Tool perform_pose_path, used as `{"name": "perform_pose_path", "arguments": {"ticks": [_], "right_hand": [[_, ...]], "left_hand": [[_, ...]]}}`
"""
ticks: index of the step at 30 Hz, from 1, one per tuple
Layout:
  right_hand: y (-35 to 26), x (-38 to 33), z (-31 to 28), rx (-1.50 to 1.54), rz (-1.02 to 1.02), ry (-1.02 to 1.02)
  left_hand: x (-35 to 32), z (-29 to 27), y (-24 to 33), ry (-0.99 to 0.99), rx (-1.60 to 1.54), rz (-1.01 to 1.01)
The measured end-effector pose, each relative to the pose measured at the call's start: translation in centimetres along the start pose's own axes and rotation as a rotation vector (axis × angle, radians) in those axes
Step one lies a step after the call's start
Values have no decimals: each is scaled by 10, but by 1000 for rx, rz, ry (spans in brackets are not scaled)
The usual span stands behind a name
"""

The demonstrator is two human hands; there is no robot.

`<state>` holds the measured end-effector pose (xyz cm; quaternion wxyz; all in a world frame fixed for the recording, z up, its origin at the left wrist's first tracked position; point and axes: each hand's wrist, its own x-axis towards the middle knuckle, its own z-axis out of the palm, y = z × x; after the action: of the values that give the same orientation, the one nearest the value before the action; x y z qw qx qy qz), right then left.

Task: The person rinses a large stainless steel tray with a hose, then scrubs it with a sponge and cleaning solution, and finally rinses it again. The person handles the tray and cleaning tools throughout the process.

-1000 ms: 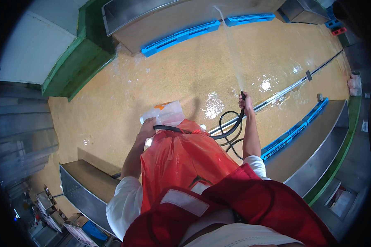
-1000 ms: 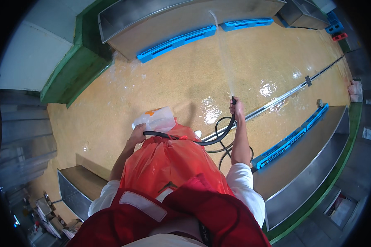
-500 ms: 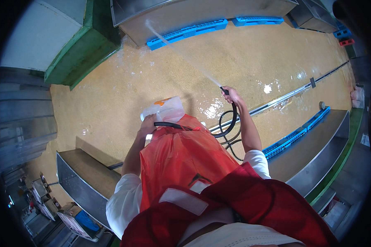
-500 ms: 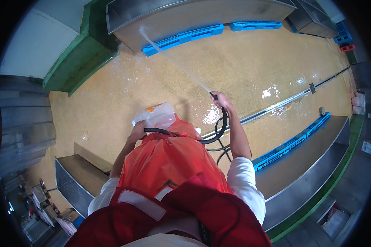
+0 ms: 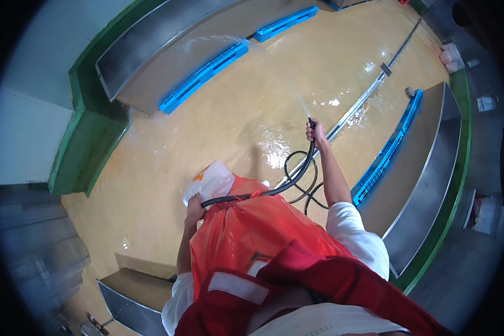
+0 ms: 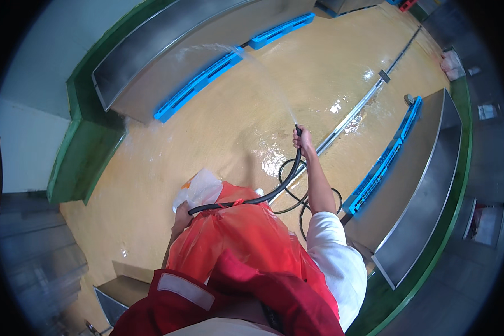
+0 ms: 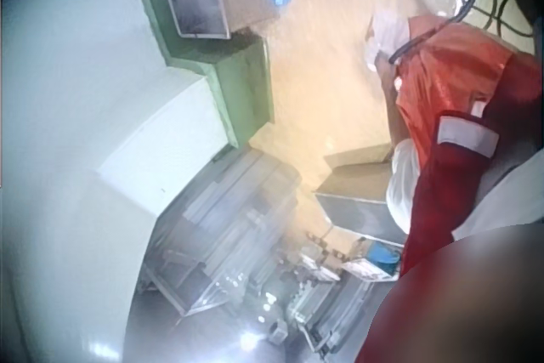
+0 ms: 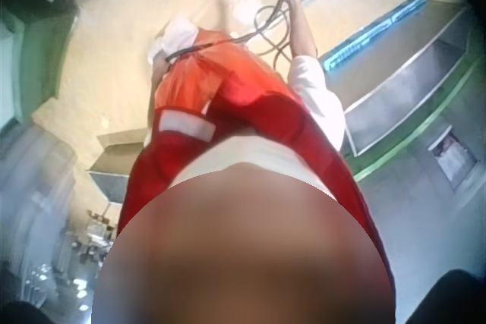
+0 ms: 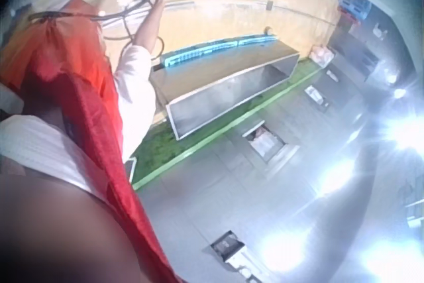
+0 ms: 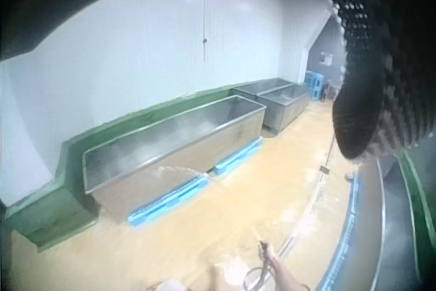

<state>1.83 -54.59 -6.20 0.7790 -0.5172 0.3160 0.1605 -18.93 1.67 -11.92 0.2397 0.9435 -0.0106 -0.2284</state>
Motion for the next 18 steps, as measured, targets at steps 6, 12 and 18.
{"name": "perform_pose_path", "arguments": {"ticks": [6,12,18], "right_hand": [[-12,-20,-34,144,-169,195],[-18,-26,-62,245,-275,296],[-12,-50,-83,292,-297,393]], "left_hand": [[10,13,-11,-32,40,29],[17,10,0,-31,7,64],[30,15,5,58,-168,62]]}}
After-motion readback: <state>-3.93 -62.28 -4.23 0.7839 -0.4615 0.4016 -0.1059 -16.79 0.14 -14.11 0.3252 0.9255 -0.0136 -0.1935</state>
